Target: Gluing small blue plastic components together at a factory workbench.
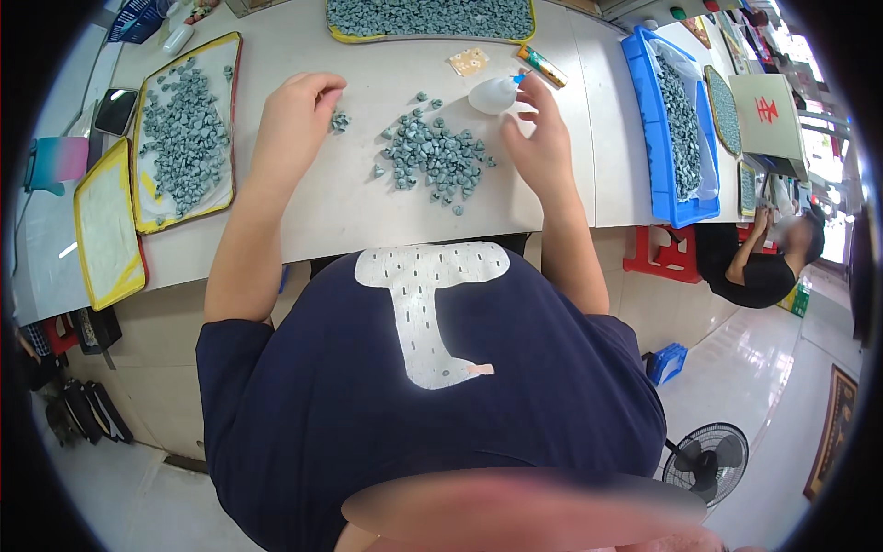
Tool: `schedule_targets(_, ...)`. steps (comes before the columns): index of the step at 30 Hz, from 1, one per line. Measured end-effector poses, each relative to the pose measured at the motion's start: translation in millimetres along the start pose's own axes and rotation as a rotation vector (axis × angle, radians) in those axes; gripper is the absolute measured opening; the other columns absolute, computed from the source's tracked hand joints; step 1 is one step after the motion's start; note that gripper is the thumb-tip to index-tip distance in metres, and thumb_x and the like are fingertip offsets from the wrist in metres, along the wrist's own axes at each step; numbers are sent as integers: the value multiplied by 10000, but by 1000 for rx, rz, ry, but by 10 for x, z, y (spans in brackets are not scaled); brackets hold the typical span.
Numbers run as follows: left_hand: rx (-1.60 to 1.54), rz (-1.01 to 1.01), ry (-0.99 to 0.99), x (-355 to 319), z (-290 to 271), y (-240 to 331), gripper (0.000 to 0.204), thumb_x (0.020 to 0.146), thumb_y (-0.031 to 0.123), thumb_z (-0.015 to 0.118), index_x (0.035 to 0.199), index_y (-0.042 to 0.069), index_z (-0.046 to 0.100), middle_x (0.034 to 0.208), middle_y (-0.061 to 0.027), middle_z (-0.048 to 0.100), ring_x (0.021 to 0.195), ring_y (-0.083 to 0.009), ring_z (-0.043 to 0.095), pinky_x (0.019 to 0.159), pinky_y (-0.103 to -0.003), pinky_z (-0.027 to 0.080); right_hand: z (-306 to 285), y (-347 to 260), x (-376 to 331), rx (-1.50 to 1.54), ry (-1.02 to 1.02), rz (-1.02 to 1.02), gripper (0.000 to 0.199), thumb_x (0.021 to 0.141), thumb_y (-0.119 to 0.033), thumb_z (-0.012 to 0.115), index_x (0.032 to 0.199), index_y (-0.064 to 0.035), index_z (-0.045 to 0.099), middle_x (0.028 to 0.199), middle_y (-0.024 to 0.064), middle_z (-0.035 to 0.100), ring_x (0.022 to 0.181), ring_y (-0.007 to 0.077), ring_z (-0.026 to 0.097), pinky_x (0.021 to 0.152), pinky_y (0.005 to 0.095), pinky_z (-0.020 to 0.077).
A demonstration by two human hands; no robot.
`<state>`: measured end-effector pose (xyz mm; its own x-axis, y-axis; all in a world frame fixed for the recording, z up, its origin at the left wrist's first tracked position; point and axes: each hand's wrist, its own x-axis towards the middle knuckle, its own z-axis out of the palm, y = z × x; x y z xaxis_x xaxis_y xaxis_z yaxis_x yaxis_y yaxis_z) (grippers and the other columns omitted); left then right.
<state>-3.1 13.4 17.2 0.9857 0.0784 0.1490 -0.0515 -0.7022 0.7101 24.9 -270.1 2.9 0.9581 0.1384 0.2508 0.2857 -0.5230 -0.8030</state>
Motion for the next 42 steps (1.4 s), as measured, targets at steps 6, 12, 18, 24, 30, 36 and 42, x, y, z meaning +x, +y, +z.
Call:
schedule_targets(6,150,34,-121,-79,121,40,103,794,41,651,890,3,654,877,-154,606,814,-302,604,742,-369,484,5,-272,166,2,-276,438,407,855,-150,674,1204,-13,516,1130,111,622,979,179,616,819,272,472)
schedule_targets(12,209,109,-122,-63,174,-75,97,777,28,657,864,-5,631,859,-161,595,801,-327,596,730,-382,486,143,5,75,153,-130,254,381,885,-173,659,1185,4,504,1099,129,620,893,165,634,805,275,486)
schedule_targets(18,-111,-4,-129,-49,190,100,66,845,43,619,890,-4,623,870,-114,623,745,-228,612,666,-334,494,135,-1,6,524,-50,115,329,915,-121,614,1194,-2,486,1041,105,619,872,153,620,811,284,496)
schedule_targets(24,-1201,-435,-433,-59,222,204,102,937,96,561,955,5,605,891,-63,625,714,-106,569,626,-268,481,-14,-144,4,51,-62,-135,359,868,-122,670,1183,-31,523,1021,89,621,867,164,607,789,285,491)
schedule_targets(30,-1506,-577,-526,-61,235,72,120,961,132,527,967,15,552,831,-45,571,662,-112,489,594,-243,422,-47,-337,43,-19,-45,-290,402,757,-140,758,1121,-57,608,984,85,629,856,197,609,734,299,488)
schedule_targets(36,-1651,-647,-656,-86,204,-28,174,999,168,439,882,41,467,789,-18,487,639,-106,391,578,-228,348,65,-443,24,-137,-63,-348,398,702,-147,781,1067,-64,647,920,77,628,827,216,600,720,308,482)
schedule_targets(42,-1734,-698,-710,-97,165,-183,193,1006,172,414,865,43,442,797,-19,475,641,-108,380,583,-230,350,189,-551,32,-379,-39,-498,379,661,-175,787,1019,-111,683,822,24,612,743,187,572,695,308,428)
